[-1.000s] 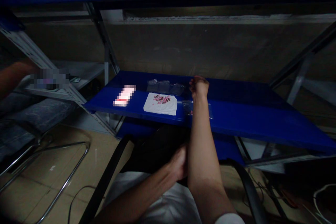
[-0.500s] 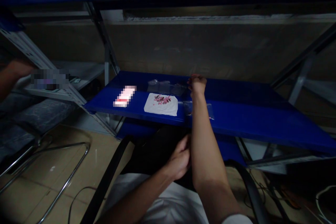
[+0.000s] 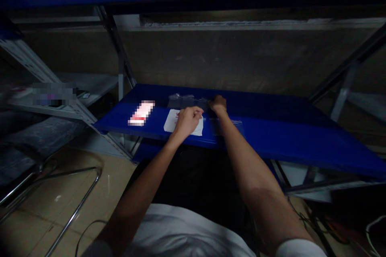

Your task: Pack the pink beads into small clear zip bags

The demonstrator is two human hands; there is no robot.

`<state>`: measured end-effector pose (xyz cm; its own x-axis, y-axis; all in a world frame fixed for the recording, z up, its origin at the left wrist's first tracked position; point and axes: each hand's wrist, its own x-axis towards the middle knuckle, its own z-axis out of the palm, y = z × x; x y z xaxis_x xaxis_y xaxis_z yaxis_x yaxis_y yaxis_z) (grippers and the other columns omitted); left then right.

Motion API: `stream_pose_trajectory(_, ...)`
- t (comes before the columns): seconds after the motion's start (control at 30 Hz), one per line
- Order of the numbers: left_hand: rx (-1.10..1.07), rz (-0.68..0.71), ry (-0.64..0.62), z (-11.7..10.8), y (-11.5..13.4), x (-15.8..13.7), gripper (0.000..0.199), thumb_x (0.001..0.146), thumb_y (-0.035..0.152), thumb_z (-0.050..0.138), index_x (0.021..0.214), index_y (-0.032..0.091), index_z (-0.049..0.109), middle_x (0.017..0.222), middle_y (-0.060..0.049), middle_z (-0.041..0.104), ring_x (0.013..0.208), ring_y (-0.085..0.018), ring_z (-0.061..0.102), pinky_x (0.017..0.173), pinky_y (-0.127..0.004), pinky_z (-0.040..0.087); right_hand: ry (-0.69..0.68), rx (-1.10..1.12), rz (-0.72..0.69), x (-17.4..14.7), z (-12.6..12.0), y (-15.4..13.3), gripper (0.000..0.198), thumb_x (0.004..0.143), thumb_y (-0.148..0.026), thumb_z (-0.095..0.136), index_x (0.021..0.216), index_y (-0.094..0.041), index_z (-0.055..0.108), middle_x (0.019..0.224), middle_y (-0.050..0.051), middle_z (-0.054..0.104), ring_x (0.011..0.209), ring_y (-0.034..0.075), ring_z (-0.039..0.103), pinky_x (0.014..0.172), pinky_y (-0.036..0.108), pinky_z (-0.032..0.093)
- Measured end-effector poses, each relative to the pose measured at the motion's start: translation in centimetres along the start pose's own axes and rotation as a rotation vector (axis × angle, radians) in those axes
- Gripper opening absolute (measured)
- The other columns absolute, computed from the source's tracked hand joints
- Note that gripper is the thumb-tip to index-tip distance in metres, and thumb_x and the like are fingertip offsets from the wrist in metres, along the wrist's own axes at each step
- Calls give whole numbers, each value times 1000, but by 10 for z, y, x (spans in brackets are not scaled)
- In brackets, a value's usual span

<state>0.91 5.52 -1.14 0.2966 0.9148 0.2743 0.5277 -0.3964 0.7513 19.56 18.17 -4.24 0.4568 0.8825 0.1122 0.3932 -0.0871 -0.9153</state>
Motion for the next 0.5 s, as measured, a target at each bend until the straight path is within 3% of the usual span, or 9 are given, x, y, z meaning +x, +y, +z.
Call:
stream_pose_trajectory(0.1, 282, -57, -17, -6, -12, 70, 34, 96, 12, 53, 125, 19, 70, 124, -14, 73, 118, -25, 67, 100, -38, 53, 36, -115, 31, 0, 4, 2, 34, 59, 2, 78, 56, -21, 53, 73, 9, 69, 103, 29, 71, 84, 36, 58)
stream_pose_trajectory(0.17, 374, -72, -81, -1, -17, 95, 31, 97, 13, 55, 124, 15, 69, 130, -17, 69, 124, -26, 64, 101, -38, 51, 46, -157, 38, 0, 6, 2, 31, 58, 3, 77, 57, -20, 58, 69, 7, 68, 100, 29, 71, 86, 38, 59)
stream_pose_trajectory(0.33, 391, -45, -151, 19, -25, 107, 25, 100, 17, 54, 121, 12, 68, 131, -18, 67, 120, -26, 65, 100, -38, 50, 60, -180, 30, -1, -5, -3, 29, 61, 2, 78, 58, -20, 61, 67, 6, 67, 89, 26, 71, 76, 34, 59)
stream_pose_trajectory(0.5, 337, 83, 10, 22, -24, 102, 43, 104, 35, 55, 142, 14, 57, 145, -17, 57, 135, -28, 52, 114, -40, 38, 74, -11, -20, -11, -29, -12, 25, 68, -2, 73, 60, -21, 60, 66, 2, 65, 79, 20, 67, 68, 25, 52)
